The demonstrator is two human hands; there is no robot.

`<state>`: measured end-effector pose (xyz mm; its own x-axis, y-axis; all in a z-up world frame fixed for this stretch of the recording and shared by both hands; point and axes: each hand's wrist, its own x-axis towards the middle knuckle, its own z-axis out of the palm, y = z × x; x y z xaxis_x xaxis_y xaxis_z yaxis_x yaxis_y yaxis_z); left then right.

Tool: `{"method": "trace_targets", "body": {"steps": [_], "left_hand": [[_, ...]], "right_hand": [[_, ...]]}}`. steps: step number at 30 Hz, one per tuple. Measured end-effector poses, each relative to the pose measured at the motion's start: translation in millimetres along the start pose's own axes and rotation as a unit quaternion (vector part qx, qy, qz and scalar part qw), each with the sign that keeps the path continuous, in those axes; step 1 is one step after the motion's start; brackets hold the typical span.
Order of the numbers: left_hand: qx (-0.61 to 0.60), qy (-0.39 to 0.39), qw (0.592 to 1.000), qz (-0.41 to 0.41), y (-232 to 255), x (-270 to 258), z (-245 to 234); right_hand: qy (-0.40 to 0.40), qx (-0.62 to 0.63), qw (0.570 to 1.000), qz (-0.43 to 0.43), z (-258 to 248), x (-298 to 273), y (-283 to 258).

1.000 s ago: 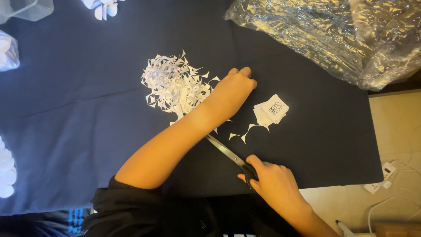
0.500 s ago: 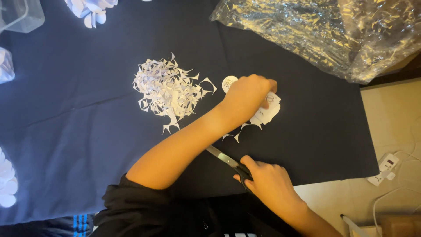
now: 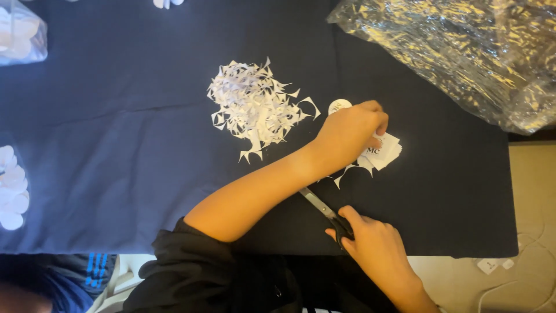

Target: Trimming paper labels into circular shapes using a pair of scissors.

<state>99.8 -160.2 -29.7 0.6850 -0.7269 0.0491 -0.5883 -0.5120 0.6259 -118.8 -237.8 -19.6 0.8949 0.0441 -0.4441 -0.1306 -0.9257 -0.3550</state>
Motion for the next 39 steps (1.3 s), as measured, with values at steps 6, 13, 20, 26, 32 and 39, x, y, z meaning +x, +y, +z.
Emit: {"method": "trace_targets", "body": {"steps": [6, 13, 20, 26, 32, 39], "left_hand": [[-0.241, 0.057, 0.967, -0.058, 33.3, -28.9, -65.4], [-0.424, 0.248, 0.86, -0.14, 36.5, -93.7, -107.4], [-0.47, 0.327, 0.801, -0.172, 22.8, -129.3, -69.1], [-0.525, 0.33, 0.771, -0.143, 34.5, -139.4, -59.5], [-0.426, 0.311, 0.843, -0.11, 39.4, -150.6, -64.9], [-0.375, 0.335, 0.861, -0.076, 35.7, -155.4, -62.6]], "right_hand": [[0.0, 0.01, 1.0, 0.014, -2.1, 0.5, 0.9], [-0.034, 0.308, 0.949, 0.061, -12.2, -5.1, 24.6], [0.002, 0.538, 0.836, -0.11, -1.3, 5.7, -19.4], [0.045, 0.601, 0.789, -0.12, -2.1, 24.1, -52.7], [0.091, 0.612, 0.766, -0.174, -1.7, 30.4, -61.7], [0.13, 0.527, 0.82, -0.181, -8.2, 31.8, -67.7]]}}
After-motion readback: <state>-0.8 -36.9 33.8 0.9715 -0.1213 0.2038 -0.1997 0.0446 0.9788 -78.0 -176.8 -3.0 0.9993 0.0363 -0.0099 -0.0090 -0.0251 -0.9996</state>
